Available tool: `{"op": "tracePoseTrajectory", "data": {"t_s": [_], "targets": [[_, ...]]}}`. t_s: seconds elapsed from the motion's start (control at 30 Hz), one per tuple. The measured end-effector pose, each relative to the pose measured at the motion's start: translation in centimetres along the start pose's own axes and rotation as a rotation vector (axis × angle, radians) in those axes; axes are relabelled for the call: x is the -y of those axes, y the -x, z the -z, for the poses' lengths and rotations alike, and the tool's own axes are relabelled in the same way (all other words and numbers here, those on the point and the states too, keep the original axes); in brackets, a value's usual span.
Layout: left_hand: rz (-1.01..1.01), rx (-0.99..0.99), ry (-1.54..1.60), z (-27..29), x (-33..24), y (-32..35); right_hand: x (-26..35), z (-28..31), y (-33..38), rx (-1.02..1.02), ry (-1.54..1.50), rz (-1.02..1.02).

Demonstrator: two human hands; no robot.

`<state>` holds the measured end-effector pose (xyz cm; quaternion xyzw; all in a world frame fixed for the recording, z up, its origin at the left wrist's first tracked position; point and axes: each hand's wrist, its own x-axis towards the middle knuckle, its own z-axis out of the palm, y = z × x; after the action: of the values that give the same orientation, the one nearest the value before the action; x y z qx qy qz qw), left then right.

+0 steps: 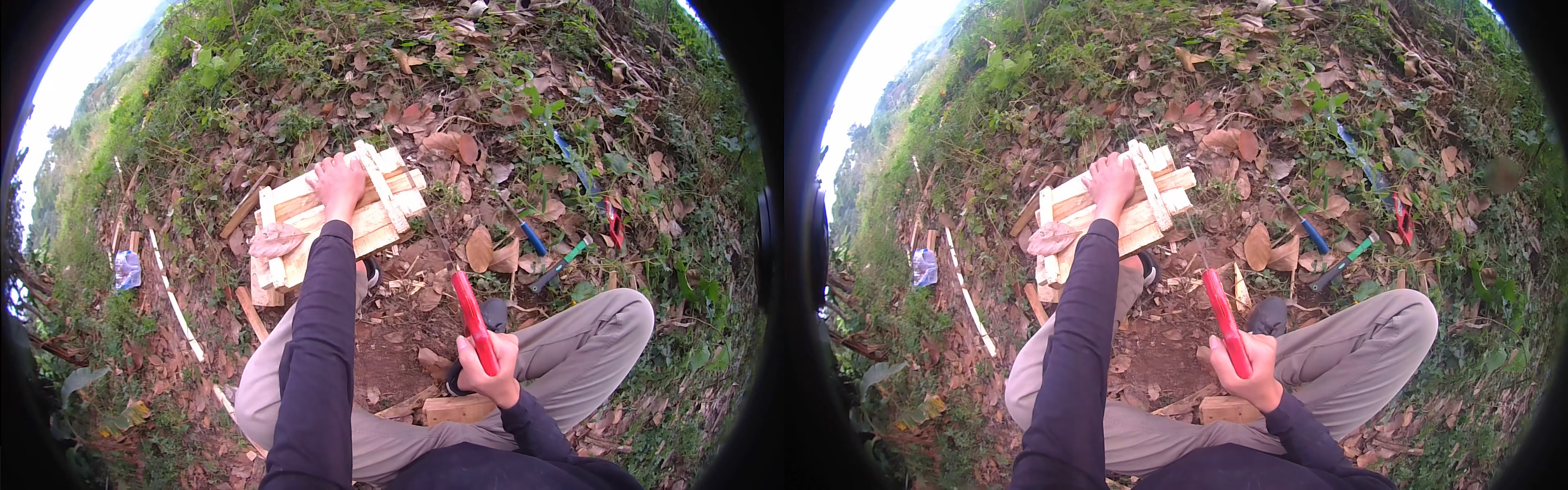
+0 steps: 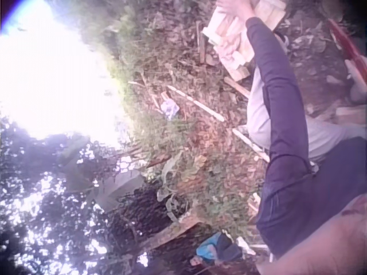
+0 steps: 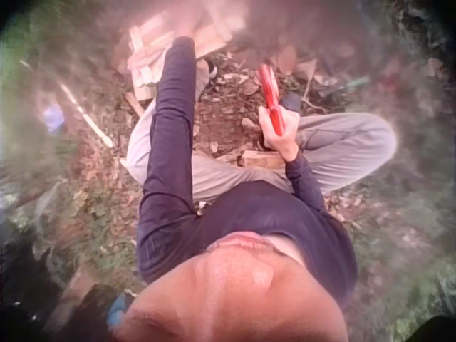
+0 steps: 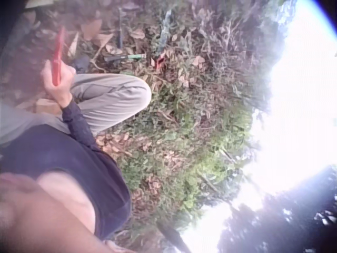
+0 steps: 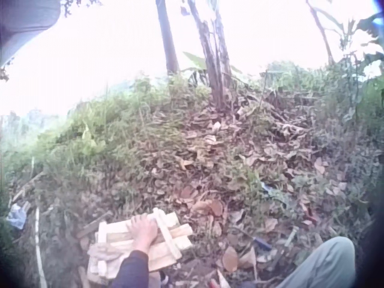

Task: The person sits on the ground and uses a red hand saw to cut a wooden frame into smaller pieces. They hold the frame with one hand and saw with the other, periodically adjusting the wood's position to complete the cuts.

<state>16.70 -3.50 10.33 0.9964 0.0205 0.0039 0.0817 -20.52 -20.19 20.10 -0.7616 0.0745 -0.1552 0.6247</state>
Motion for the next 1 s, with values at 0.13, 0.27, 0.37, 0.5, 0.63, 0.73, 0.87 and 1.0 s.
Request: {"op": "tracePoseTrajectory", "data": {"t_s": [0.13,0.27,0.37,0.5,0.63,0.73,0.87,1.0], "targets": [[-0.018,-0.035,0.005,-0.1,0.1,0.2,-0.4,-1.6,-0.8,0.009,-0.028,-0.04],[-0.01,-0.049,0.016,-0.2,0.0,0.0,-0.8,-2.2,-0.9,0.017,-0.038,-0.077],[-0.016,-0.076,0.022,-0.5,0.2,0.1,-0.7,-2.4,-0.8,0.024,-0.023,-0.094],[-0.024,-0.075,0.034,-0.4,0.1,0.2,-0.7,-2.5,-0.7,-0.027,0.031,-0.07],[-0.022,-0.065,0.025,-0.1,-0.1,0.2,-0.7,-2.6,-0.3,-0.12,-0.061,-0.21],[-0.018,-0.074,0.025,-0.1,0.0,0.3,0.1,-2.3,-0.5,-0.074,-0.244,-0.331],[-0.017,-0.08,0.025,0.0,0.0,0.3,-1.0,-1.8,-0.8,-0.036,-0.212,-0.25],[-0.015,-0.083,0.029,0.0,0.0,0.4,-1.0,-1.9,-1.5,-0.012,-0.095,-0.176]]}}
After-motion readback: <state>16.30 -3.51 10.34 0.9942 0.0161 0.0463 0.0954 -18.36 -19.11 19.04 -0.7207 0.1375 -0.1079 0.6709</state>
